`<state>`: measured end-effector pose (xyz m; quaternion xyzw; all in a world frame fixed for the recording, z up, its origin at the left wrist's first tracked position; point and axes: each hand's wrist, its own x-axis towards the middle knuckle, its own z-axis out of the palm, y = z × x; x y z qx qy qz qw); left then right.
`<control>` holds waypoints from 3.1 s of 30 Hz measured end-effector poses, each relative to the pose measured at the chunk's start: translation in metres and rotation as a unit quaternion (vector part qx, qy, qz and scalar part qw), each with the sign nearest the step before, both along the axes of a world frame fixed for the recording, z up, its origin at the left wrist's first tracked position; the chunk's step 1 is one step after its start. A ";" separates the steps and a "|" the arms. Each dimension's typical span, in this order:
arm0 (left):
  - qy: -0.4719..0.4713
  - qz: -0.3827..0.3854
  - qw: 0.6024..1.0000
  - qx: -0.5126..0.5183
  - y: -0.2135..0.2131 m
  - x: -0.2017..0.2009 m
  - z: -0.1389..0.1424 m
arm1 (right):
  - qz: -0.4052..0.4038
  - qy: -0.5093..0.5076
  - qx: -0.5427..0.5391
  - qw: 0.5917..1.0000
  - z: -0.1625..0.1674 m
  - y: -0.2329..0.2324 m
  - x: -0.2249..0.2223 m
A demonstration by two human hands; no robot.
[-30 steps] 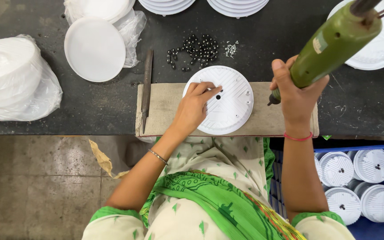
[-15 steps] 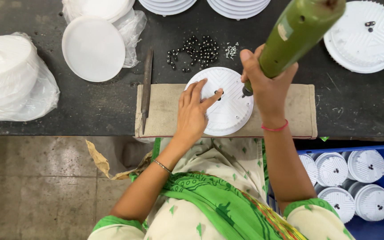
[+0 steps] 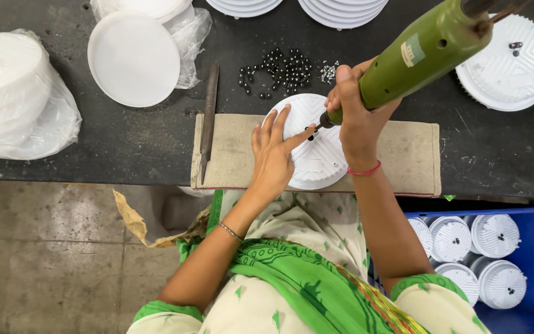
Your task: The person assembles white plastic lamp base units at a factory workbench. They pick small black screws from the table, position them on the lamp base, and drive them in with a green electric screwdriver, then place finished bases into a blue crate and start the next base.
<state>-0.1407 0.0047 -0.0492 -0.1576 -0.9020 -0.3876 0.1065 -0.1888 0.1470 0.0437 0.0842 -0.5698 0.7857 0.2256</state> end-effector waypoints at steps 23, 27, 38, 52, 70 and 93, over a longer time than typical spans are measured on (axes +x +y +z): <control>0.063 0.004 0.998 0.021 -0.006 -0.005 -0.010 | -0.010 0.002 0.038 0.999 -0.008 -0.008 -0.008; 0.057 0.009 0.998 0.008 -0.008 -0.009 -0.009 | 0.005 0.000 0.031 1.000 -0.009 -0.008 -0.015; 0.057 0.015 0.998 0.014 -0.014 -0.001 -0.007 | 0.019 0.002 0.022 1.000 0.002 -0.015 -0.007; 0.064 0.031 0.997 0.044 -0.016 -0.003 -0.007 | 0.021 0.022 0.027 0.999 0.000 -0.021 -0.009; 0.043 0.035 0.997 0.047 -0.020 -0.015 0.002 | 0.058 -0.025 -0.013 0.998 -0.002 -0.026 -0.032; -0.444 0.035 0.657 0.608 -0.022 0.111 -0.033 | -0.017 -0.153 0.302 0.941 -0.106 0.112 0.036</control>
